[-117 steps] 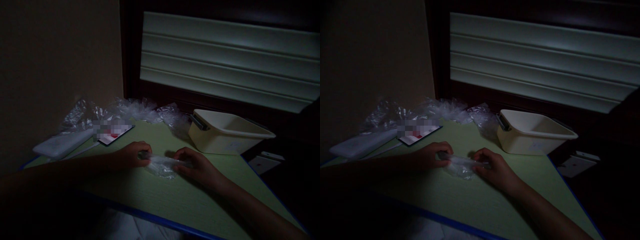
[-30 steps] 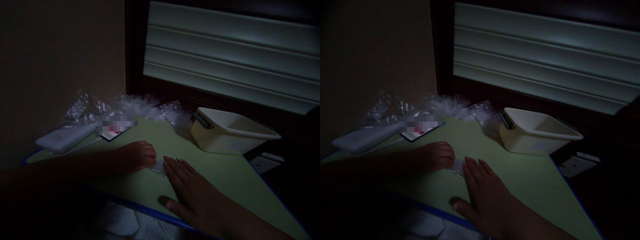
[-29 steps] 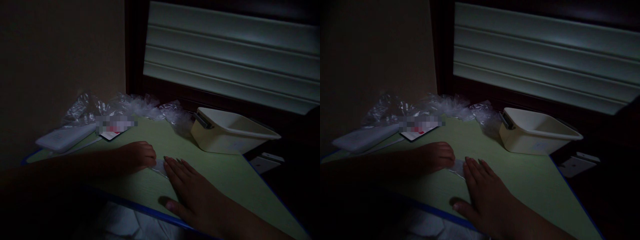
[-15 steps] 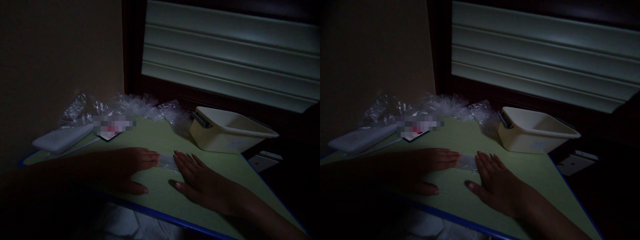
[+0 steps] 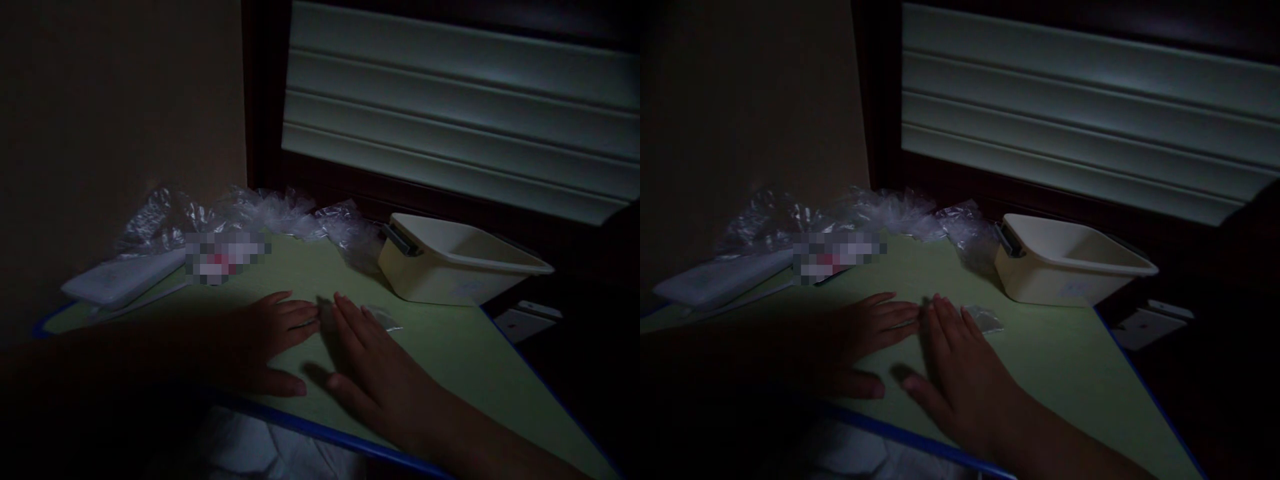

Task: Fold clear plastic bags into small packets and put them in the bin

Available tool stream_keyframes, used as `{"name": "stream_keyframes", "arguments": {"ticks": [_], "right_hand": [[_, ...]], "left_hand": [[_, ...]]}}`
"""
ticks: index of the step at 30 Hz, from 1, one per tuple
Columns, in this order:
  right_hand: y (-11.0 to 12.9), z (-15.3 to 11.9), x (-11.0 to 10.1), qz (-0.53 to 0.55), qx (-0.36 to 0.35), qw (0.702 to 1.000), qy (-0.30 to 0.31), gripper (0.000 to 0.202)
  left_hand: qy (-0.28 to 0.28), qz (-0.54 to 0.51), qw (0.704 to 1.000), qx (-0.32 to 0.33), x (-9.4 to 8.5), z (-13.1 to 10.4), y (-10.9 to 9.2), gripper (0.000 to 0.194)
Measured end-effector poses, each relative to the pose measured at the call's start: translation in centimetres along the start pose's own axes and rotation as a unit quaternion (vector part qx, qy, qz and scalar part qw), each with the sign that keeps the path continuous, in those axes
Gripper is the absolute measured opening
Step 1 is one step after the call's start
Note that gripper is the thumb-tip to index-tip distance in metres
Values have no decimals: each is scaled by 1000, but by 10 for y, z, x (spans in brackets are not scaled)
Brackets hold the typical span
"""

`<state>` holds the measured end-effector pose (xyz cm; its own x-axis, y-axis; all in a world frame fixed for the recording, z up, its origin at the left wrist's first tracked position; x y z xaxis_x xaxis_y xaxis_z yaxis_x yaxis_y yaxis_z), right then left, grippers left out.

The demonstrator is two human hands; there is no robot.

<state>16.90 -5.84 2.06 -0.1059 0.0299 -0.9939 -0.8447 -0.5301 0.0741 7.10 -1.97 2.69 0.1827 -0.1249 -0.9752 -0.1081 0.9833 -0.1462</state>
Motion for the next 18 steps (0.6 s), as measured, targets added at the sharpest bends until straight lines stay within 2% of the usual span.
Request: {"name": "stream_keyframes", "arguments": {"ticks": [3, 8, 18], "right_hand": [[7, 2, 9, 30, -11, 999, 29, 77], [-4, 6, 17, 71, 35, 995, 66, 78], [-2, 9, 18, 68, 29, 996, 49, 76]], "left_hand": [[-24, 23, 999, 23, -3, 4, -6, 63], [-12, 64, 998, 23, -3, 5, -9, 69], [-29, 82, 996, 30, -1, 4, -9, 69]]}}
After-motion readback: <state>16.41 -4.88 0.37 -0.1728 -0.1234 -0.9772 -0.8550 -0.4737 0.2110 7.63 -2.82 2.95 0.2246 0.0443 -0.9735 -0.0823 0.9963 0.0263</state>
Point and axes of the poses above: each hand's wrist, its own z-axis towards the middle knuckle, its own x-axis out of the palm, y = z × x, the point moved 8 cm from there along z, towards the middle knuckle, and after that the axes turned 3 degrees about y, right-handed, at the moved point
